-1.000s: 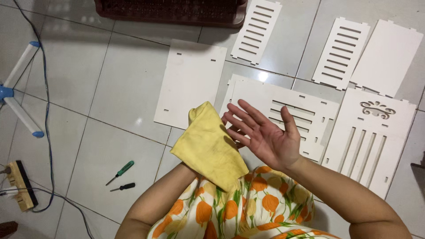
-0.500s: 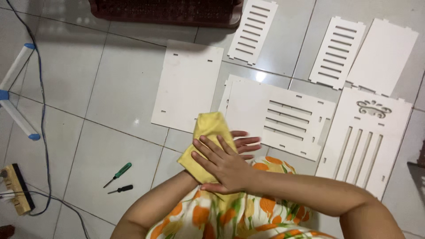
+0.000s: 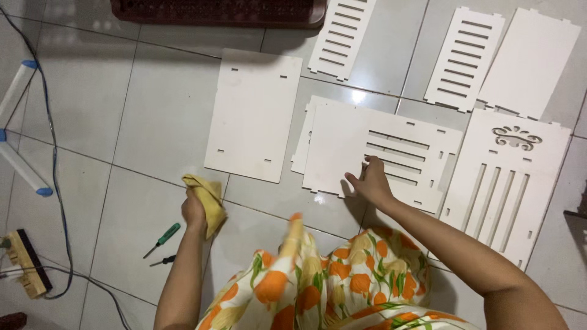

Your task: The person disassembles a white wooden box-like furniture piece, wipes the parts with a yellow cloth, and then reassembles it on the floor.

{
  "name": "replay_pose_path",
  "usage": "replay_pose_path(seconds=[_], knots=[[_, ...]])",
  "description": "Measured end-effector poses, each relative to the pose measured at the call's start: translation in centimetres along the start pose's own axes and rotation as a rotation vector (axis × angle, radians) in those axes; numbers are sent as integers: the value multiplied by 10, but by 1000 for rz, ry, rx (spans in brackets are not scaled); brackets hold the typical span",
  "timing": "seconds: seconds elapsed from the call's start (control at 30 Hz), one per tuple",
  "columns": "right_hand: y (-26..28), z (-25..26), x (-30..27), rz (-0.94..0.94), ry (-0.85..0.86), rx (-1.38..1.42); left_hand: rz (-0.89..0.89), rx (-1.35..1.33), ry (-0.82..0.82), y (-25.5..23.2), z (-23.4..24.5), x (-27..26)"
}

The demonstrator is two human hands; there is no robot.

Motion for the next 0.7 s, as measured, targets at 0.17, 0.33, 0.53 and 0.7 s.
replay_pose_path(seconds=[0.17, 0.33, 0.53, 0.7], knots=[[-19, -12, 18, -86, -21, -131, -55, 634, -460, -25, 37, -28], [-17, -11, 32, -235, -11, -117, -1059, 539, -471, -117, -49, -94], [-24, -9, 33, -303, -3, -41, -1147, 337, 425, -113, -251, -136], [-33, -27, 24, -374, 234, 172, -1282, 558, 275, -114, -287, -157]])
Point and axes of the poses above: each hand's wrist, its own x-axis towards the middle knuckle, its own z-axis out of the back of the hand, y = z × x, the point moved 10 cm from there along x, towards the middle knuckle, and after that the axes turned 11 degrees about x, right-handed, at the moved point
